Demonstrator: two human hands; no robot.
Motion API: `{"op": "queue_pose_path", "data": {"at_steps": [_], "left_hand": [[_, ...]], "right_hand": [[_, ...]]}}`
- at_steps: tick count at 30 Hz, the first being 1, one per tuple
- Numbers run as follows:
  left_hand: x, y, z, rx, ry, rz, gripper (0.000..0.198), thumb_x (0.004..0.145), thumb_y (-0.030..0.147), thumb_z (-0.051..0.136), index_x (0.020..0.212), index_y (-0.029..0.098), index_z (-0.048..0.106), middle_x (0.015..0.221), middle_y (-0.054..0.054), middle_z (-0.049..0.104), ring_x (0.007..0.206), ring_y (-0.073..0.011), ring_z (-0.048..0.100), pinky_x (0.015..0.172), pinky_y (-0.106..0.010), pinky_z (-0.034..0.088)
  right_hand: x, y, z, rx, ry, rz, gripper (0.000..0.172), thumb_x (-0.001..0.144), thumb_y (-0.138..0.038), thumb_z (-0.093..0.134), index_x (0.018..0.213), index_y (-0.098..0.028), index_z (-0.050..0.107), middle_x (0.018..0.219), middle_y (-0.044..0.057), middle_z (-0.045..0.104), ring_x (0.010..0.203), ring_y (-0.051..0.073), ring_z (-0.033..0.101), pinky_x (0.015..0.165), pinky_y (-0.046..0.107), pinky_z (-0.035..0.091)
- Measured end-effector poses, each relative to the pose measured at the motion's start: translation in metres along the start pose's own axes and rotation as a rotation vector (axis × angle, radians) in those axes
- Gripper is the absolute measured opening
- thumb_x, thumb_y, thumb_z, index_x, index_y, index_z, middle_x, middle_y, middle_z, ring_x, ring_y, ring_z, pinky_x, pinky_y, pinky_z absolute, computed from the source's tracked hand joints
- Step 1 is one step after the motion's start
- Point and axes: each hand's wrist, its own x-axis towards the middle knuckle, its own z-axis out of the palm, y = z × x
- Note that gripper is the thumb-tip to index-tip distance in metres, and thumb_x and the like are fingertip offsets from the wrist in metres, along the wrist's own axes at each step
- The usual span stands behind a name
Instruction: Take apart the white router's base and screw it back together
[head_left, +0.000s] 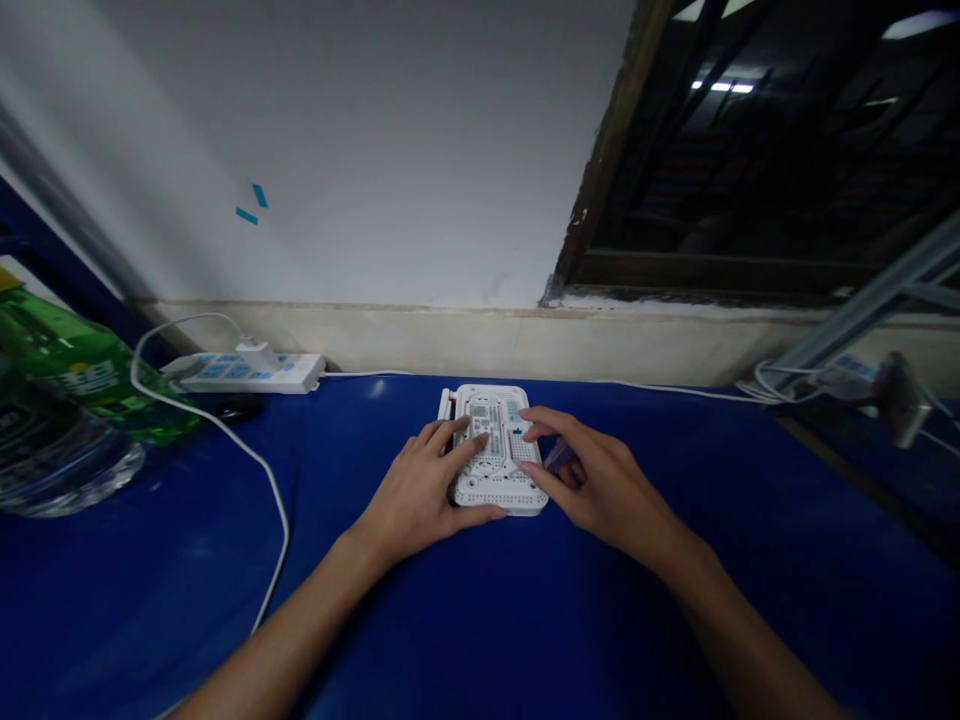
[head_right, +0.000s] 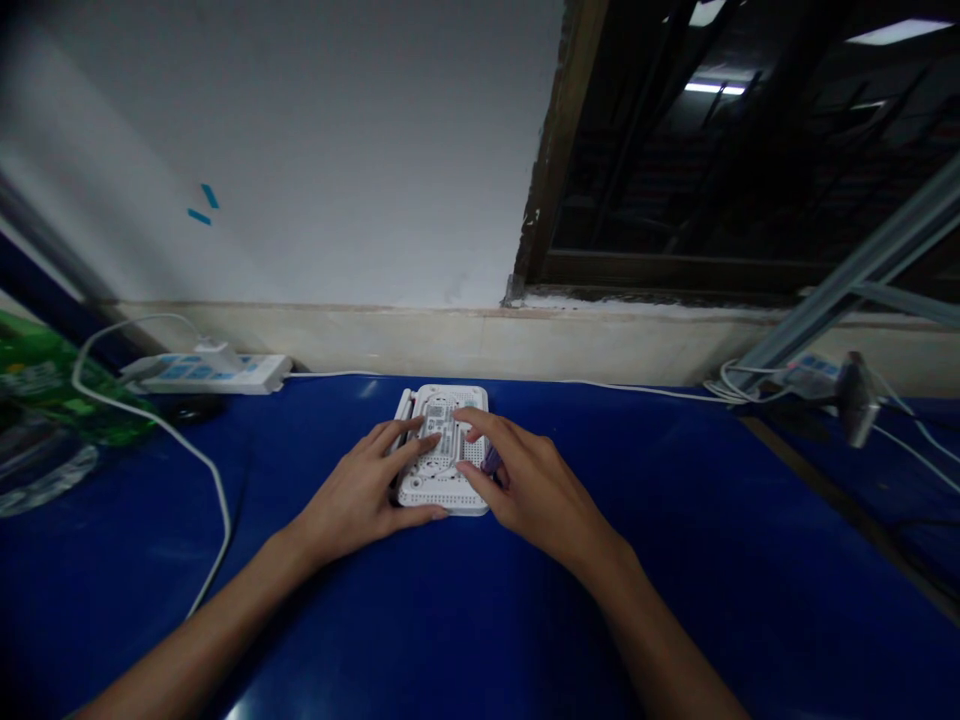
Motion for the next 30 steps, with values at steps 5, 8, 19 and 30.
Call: {"op": "queue_pose_path", "data": {"at_steps": [5, 8, 19, 30], "left_hand": [[0.000, -0.002, 0.000, 0.010, -0.007, 0.003, 0.081, 0.082, 0.074, 0.067, 0.143, 0.023, 0.053, 0.150, -0.017, 0.048, 0.133, -0.0390, 0.048, 0.103, -0.059, 0.049], [-0.001, -0.002, 0.001, 0.018, -0.004, 0.005, 0.080, 0.083, 0.073, 0.067, 0.144, 0.023, 0.052, 0.150, -0.017, 0.048, 0.134, -0.0385, 0.048, 0.103, -0.058, 0.049], [-0.002, -0.003, 0.004, -0.009, 0.004, -0.007, 0.081, 0.082, 0.069, 0.071, 0.147, 0.025, 0.049, 0.151, -0.016, 0.047, 0.137, -0.0374, 0.047, 0.106, -0.058, 0.047], [0.019, 0.019, -0.023, 0.017, 0.009, -0.006, 0.066, 0.080, 0.068, 0.073, 0.131, 0.026, 0.067, 0.142, -0.010, 0.058, 0.132, -0.0382, 0.048, 0.108, -0.059, 0.043]], "right_hand": [[-0.002, 0.004, 0.001, 0.104, -0.027, 0.067, 0.073, 0.090, -0.019, 0.066, 0.153, -0.033, 0.030, 0.103, 0.002, 0.070, 0.064, 0.013, 0.063, 0.063, 0.028, 0.056], [-0.003, 0.002, -0.002, 0.113, -0.079, 0.089, 0.072, 0.090, -0.016, 0.064, 0.152, -0.031, 0.030, 0.089, 0.000, 0.068, 0.074, 0.017, 0.067, 0.069, 0.030, 0.057], [-0.002, 0.006, -0.008, 0.198, -0.097, 0.052, 0.068, 0.092, -0.017, 0.063, 0.151, -0.035, 0.035, 0.089, -0.002, 0.072, 0.078, 0.017, 0.073, 0.075, 0.033, 0.062], [-0.001, 0.014, -0.014, 0.346, 0.190, 0.094, 0.069, 0.087, -0.020, 0.071, 0.148, -0.027, 0.040, 0.092, 0.002, 0.076, 0.077, 0.020, 0.077, 0.076, 0.034, 0.065]]}}
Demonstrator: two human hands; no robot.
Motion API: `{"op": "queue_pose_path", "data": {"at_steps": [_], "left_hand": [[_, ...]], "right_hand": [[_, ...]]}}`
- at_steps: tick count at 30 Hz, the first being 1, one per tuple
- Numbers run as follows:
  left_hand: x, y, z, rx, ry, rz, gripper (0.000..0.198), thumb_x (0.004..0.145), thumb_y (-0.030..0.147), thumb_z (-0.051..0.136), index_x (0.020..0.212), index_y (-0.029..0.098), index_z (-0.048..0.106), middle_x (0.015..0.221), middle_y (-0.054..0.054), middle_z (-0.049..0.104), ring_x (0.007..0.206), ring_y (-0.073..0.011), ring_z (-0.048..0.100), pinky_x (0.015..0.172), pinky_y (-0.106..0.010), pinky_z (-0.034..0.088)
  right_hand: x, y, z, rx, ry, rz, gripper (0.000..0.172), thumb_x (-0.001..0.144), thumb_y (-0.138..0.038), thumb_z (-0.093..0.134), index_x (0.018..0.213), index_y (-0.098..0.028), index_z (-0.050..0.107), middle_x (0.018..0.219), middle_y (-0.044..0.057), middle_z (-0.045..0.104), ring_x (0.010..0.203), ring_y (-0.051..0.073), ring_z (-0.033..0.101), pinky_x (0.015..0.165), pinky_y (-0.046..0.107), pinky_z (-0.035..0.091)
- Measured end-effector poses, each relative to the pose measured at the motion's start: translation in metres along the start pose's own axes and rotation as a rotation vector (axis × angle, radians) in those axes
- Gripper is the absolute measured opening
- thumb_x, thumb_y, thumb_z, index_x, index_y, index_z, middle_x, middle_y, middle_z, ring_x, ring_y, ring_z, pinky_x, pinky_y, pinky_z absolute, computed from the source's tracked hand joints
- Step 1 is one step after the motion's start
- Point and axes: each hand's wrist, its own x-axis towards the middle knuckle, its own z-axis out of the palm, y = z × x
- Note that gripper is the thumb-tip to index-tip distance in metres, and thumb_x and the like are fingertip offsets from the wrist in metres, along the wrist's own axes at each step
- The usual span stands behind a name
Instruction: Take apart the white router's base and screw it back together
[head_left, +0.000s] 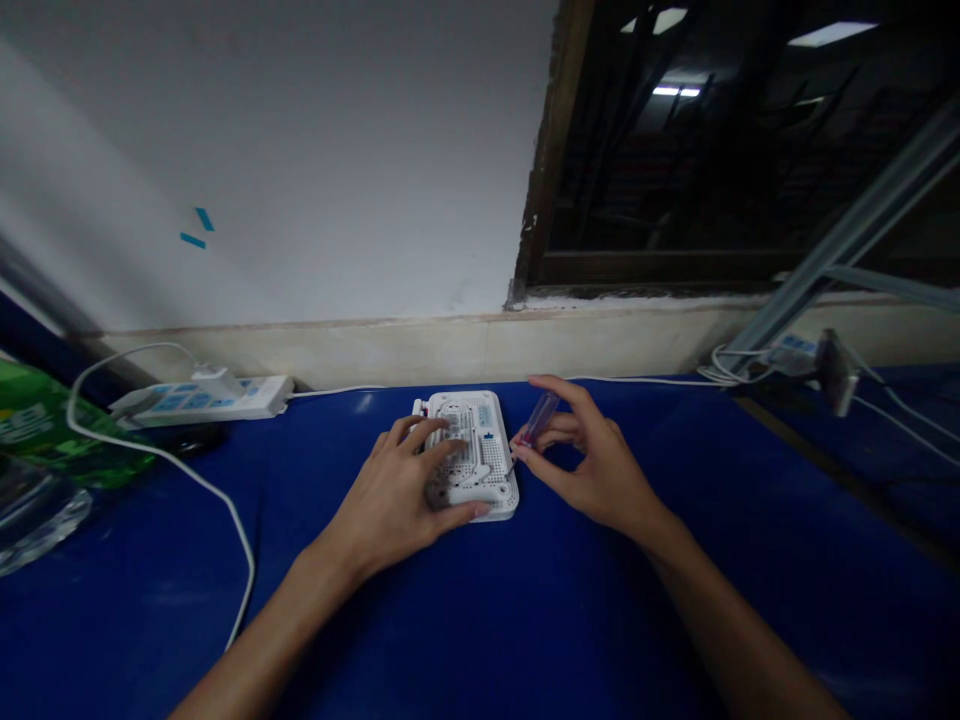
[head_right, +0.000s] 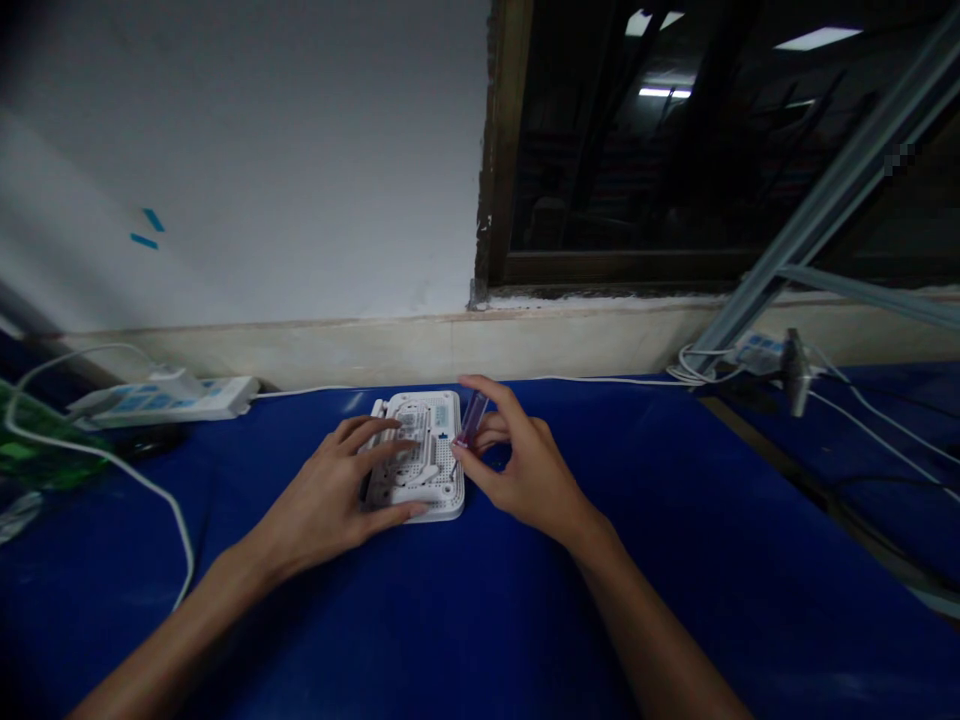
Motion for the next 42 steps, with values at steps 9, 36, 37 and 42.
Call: {"op": "queue_pose_path", "data": {"at_steps": [9, 36, 37, 42], "left_hand": [[0.056, 0.030, 0.031, -0.213, -0.046, 0.048, 0.004, 0.087, 0.028, 0.078, 0.089, 0.026, 0.080, 0.095, -0.003, 0.077, 0.114, -0.0276, 0.060, 0.098, -0.042, 0.052], [0.114, 0.039, 0.058, 0.028, -0.333, 0.279, 0.024, 0.079, 0.004, 0.065, 0.094, 0.018, 0.078, 0.097, -0.009, 0.074, 0.103, -0.0285, 0.066, 0.089, -0.039, 0.054], [0.114, 0.039, 0.057, 0.039, -0.330, 0.280, 0.024, 0.078, 0.004, 0.065, 0.093, 0.017, 0.078, 0.096, -0.009, 0.074, 0.103, -0.0292, 0.066, 0.090, -0.040, 0.054], [0.112, 0.043, 0.057, 0.079, -0.312, 0.275, 0.022, 0.080, 0.005, 0.064, 0.090, 0.019, 0.077, 0.092, -0.009, 0.073, 0.103, -0.0299, 0.065, 0.092, -0.043, 0.053]], "right_hand": [[0.004, 0.013, -0.012, 0.135, 0.153, 0.057, 0.076, 0.084, -0.032, 0.077, 0.148, -0.026, 0.036, 0.093, 0.004, 0.077, 0.077, 0.023, 0.079, 0.076, 0.038, 0.065], [-0.002, 0.091, -0.059, -0.018, 0.195, 0.196, 0.078, 0.081, -0.037, 0.076, 0.149, -0.023, 0.039, 0.078, 0.001, 0.073, 0.069, 0.023, 0.077, 0.067, 0.034, 0.065], [-0.002, 0.091, -0.059, -0.017, 0.194, 0.198, 0.078, 0.081, -0.036, 0.077, 0.149, -0.023, 0.039, 0.078, 0.001, 0.073, 0.069, 0.023, 0.077, 0.067, 0.034, 0.065], [-0.003, 0.091, -0.059, -0.023, 0.187, 0.198, 0.078, 0.081, -0.036, 0.076, 0.149, -0.024, 0.039, 0.079, 0.001, 0.073, 0.068, 0.022, 0.077, 0.068, 0.034, 0.064]]}}
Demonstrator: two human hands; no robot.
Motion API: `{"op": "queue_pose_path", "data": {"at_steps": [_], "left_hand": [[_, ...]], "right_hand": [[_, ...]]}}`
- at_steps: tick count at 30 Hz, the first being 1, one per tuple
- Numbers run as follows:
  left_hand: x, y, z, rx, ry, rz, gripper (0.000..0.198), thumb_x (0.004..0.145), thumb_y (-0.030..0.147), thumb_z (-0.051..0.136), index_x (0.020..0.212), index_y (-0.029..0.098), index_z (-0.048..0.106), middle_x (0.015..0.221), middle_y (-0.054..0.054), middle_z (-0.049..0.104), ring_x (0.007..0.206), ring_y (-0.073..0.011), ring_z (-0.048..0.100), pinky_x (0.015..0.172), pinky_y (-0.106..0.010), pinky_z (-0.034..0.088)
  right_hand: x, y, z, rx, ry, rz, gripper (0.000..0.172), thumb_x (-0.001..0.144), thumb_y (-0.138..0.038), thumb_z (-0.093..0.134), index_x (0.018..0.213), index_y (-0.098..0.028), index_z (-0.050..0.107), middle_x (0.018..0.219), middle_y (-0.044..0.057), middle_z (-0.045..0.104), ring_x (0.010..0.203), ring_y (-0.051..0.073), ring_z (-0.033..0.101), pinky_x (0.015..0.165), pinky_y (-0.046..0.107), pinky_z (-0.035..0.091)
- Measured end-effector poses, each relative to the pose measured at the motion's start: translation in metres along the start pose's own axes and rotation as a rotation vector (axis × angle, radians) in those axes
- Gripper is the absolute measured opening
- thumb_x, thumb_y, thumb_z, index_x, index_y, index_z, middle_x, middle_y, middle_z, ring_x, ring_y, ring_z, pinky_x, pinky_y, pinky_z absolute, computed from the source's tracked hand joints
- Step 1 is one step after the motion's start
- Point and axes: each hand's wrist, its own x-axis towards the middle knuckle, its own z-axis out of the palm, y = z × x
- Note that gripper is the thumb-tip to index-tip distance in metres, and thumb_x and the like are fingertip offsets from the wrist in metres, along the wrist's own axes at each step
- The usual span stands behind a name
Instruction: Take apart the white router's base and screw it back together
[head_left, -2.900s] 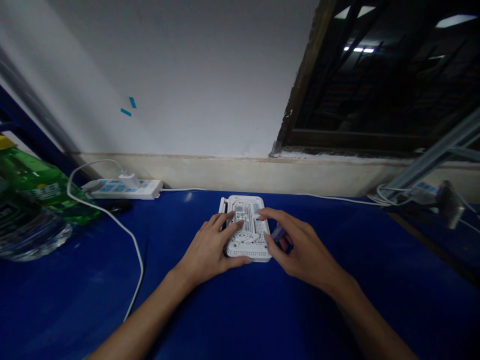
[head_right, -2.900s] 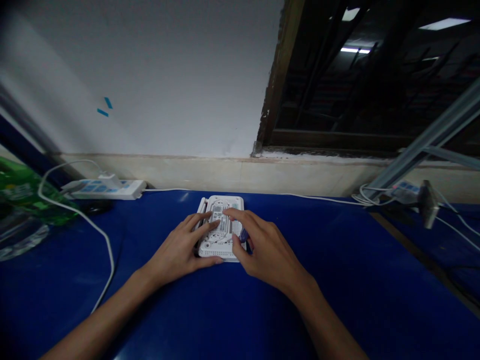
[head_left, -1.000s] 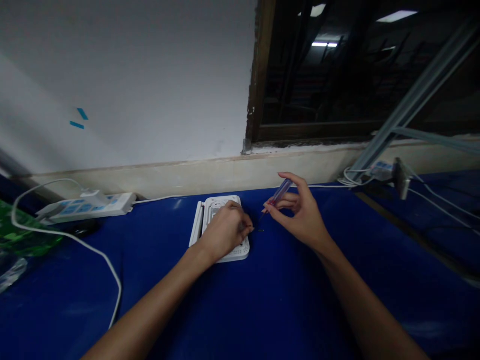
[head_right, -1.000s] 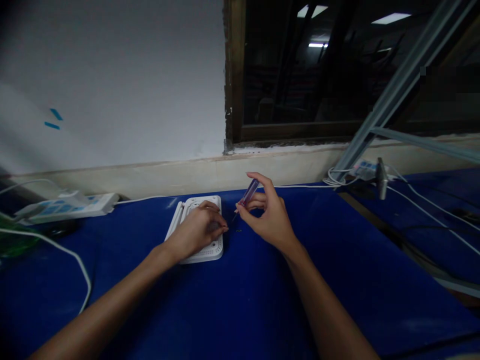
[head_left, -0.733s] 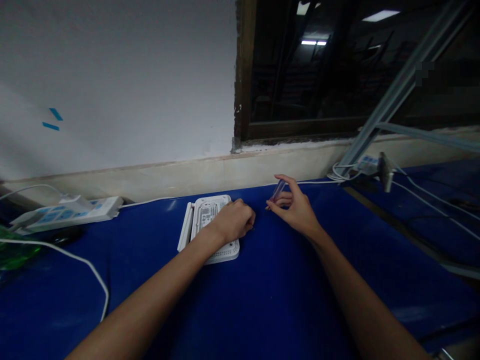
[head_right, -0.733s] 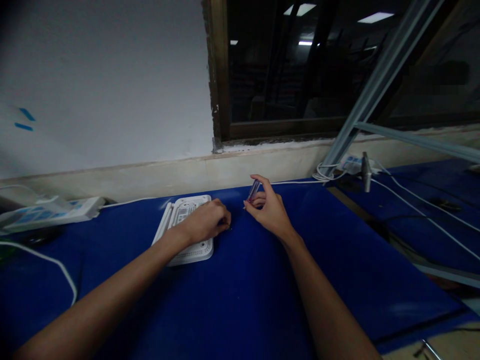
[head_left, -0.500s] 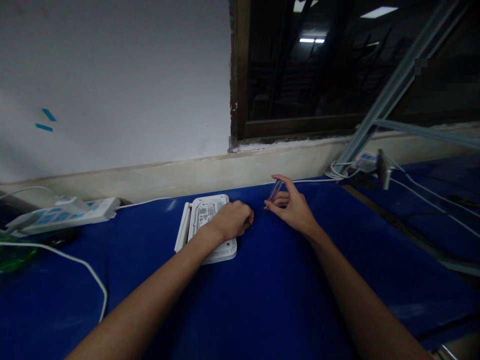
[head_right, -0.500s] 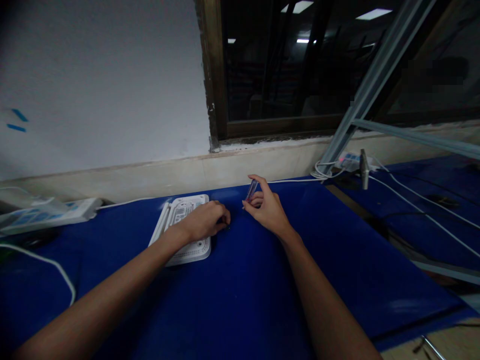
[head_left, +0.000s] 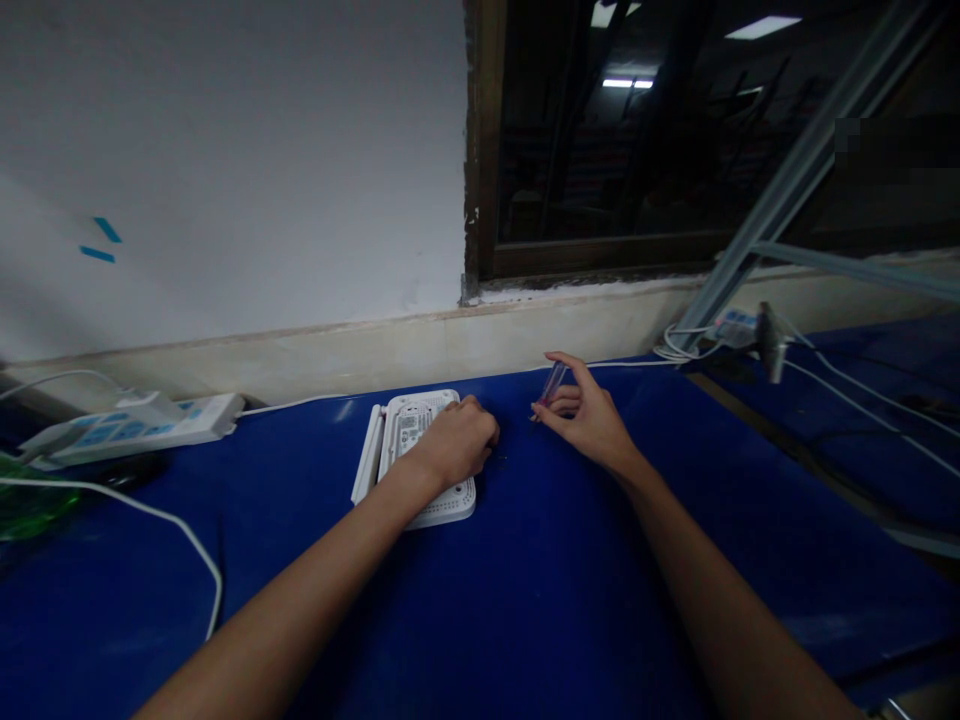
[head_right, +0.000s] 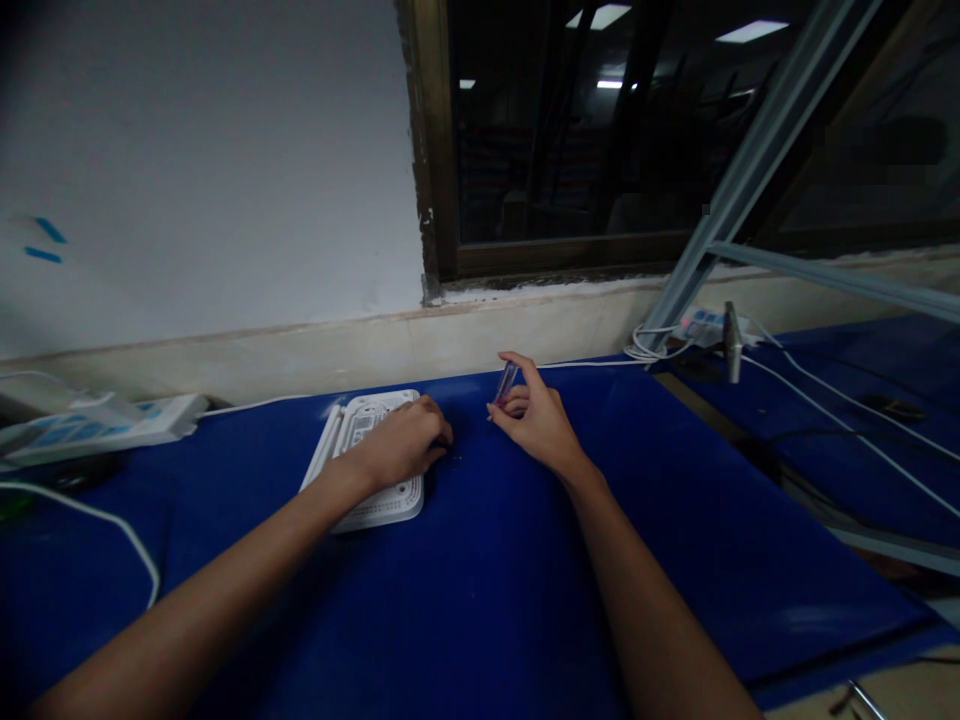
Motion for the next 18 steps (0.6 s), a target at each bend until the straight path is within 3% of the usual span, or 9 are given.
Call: {"op": "queue_pose_path", "data": {"at_steps": [7, 18], "left_hand": [[0.002, 0.005, 0.004, -0.033, -0.010, 0.005, 0.022, 0.081, 0.001, 0.059, 0.075, 0.016, 0.074, 0.079, -0.009, 0.069, 0.093, -0.0276, 0.066, 0.082, -0.036, 0.053], [-0.003, -0.002, 0.014, -0.171, 0.029, -0.005, 0.019, 0.081, 0.003, 0.065, 0.086, 0.017, 0.077, 0.092, -0.008, 0.074, 0.097, -0.0244, 0.067, 0.086, -0.032, 0.052]], "right_hand": [[0.000, 0.002, 0.000, 0.004, -0.006, 0.014, 0.077, 0.081, -0.034, 0.076, 0.148, -0.026, 0.040, 0.080, 0.001, 0.072, 0.069, 0.022, 0.076, 0.068, 0.033, 0.064], [0.001, 0.007, 0.000, 0.006, -0.004, 0.018, 0.077, 0.079, -0.035, 0.077, 0.147, -0.029, 0.040, 0.079, 0.000, 0.071, 0.068, 0.023, 0.076, 0.066, 0.034, 0.064]]}}
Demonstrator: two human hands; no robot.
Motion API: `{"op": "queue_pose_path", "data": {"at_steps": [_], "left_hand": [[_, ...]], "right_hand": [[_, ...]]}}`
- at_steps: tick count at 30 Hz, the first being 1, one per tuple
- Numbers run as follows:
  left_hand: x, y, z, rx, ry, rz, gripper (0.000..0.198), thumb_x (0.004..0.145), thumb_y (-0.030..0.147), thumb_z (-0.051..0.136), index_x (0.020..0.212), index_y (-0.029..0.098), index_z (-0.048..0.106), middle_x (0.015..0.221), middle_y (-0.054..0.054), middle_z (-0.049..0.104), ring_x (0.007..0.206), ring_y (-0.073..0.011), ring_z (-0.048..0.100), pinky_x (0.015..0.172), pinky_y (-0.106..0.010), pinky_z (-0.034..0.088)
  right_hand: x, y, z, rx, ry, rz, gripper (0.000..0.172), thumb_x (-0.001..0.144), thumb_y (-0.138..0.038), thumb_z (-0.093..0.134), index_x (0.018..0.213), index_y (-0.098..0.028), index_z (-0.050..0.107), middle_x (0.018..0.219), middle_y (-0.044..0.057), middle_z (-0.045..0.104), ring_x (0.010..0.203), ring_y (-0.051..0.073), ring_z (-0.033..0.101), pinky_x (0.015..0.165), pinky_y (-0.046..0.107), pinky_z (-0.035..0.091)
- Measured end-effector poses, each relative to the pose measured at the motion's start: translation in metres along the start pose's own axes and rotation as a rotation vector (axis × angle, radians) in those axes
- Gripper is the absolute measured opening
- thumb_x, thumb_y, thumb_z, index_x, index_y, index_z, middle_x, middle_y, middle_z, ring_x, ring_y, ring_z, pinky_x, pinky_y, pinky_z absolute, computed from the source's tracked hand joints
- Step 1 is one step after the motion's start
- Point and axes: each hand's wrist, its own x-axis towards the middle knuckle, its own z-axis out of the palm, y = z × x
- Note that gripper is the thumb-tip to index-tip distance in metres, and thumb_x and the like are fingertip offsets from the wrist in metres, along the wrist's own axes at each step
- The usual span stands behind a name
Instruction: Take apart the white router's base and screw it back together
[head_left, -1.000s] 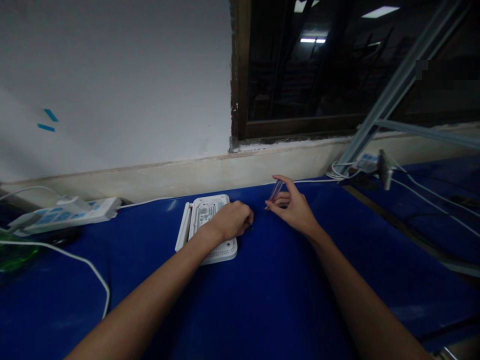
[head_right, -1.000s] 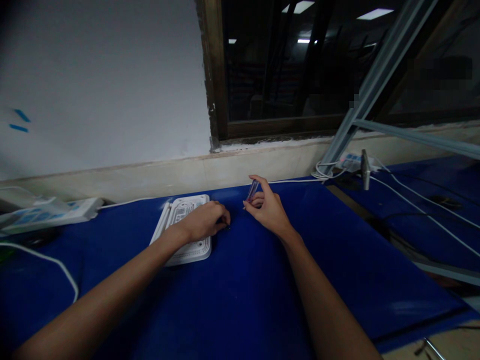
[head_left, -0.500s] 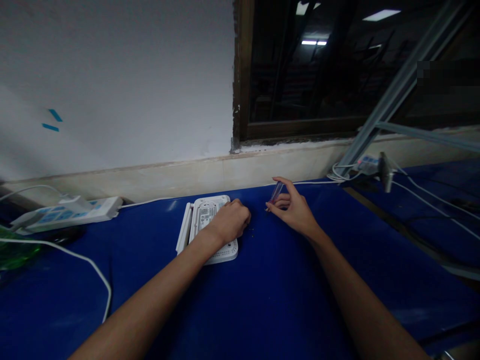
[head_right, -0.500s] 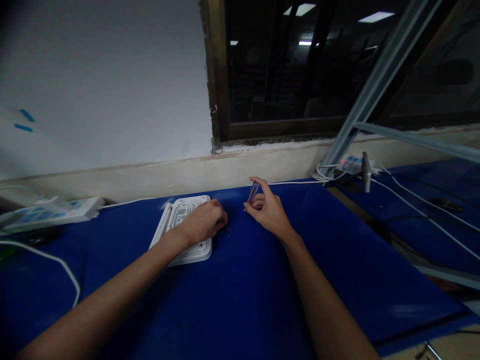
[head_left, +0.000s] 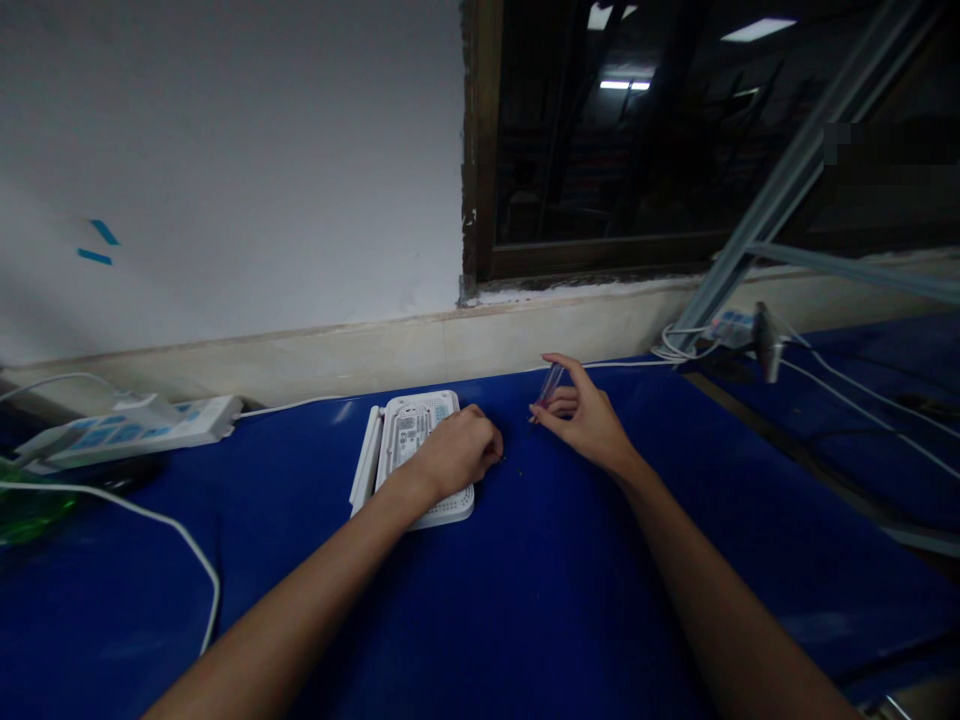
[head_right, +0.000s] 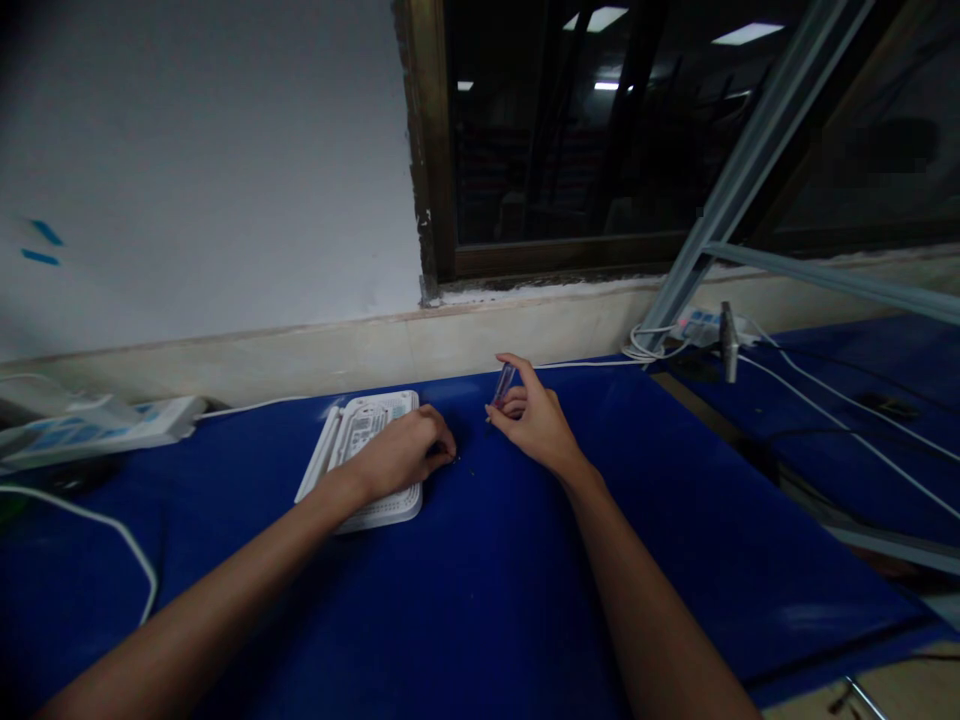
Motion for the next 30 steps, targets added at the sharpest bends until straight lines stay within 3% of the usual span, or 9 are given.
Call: {"op": "queue_pose_path", "data": {"at_steps": [6, 13, 17, 25, 30], "left_hand": [[-0.001, -0.002, 0.004, -0.038, 0.006, 0.002, 0.030, 0.080, 0.000, 0.060, 0.097, 0.017, 0.078, 0.090, -0.007, 0.076, 0.093, -0.0236, 0.068, 0.083, -0.032, 0.053], [0.006, -0.001, 0.011, -0.089, -0.009, 0.008, 0.023, 0.076, -0.002, 0.062, 0.084, 0.017, 0.073, 0.084, -0.005, 0.073, 0.085, -0.0199, 0.068, 0.079, -0.028, 0.052], [0.005, 0.003, 0.006, -0.111, -0.007, 0.011, 0.027, 0.076, -0.004, 0.061, 0.088, 0.018, 0.069, 0.076, -0.001, 0.071, 0.079, -0.0176, 0.067, 0.076, -0.027, 0.050], [-0.004, 0.001, -0.003, -0.057, 0.053, -0.031, 0.028, 0.078, -0.002, 0.060, 0.095, 0.019, 0.067, 0.091, -0.005, 0.069, 0.098, -0.0253, 0.062, 0.086, -0.035, 0.048], [-0.001, 0.003, 0.001, -0.075, 0.026, -0.021, 0.025, 0.077, -0.002, 0.062, 0.091, 0.020, 0.067, 0.088, -0.004, 0.068, 0.096, -0.0233, 0.063, 0.081, -0.031, 0.049]], "right_hand": [[-0.001, -0.001, 0.000, 0.014, -0.024, 0.005, 0.077, 0.079, -0.032, 0.077, 0.147, -0.029, 0.041, 0.076, -0.001, 0.070, 0.069, 0.022, 0.076, 0.066, 0.033, 0.064], [-0.001, -0.001, 0.000, 0.011, -0.027, 0.011, 0.078, 0.079, -0.031, 0.077, 0.148, -0.029, 0.041, 0.076, -0.002, 0.068, 0.069, 0.022, 0.075, 0.065, 0.033, 0.064], [-0.001, -0.001, -0.002, 0.006, -0.033, 0.012, 0.077, 0.079, -0.030, 0.076, 0.148, -0.029, 0.041, 0.074, -0.003, 0.067, 0.068, 0.021, 0.075, 0.063, 0.031, 0.063], [-0.002, -0.005, 0.000, 0.035, -0.070, 0.028, 0.074, 0.079, -0.031, 0.076, 0.145, -0.029, 0.042, 0.072, -0.004, 0.065, 0.066, 0.021, 0.074, 0.061, 0.030, 0.061], [-0.003, -0.008, 0.001, 0.027, -0.083, 0.040, 0.075, 0.079, -0.032, 0.076, 0.145, -0.027, 0.041, 0.070, -0.005, 0.064, 0.065, 0.020, 0.073, 0.062, 0.031, 0.061]]}}
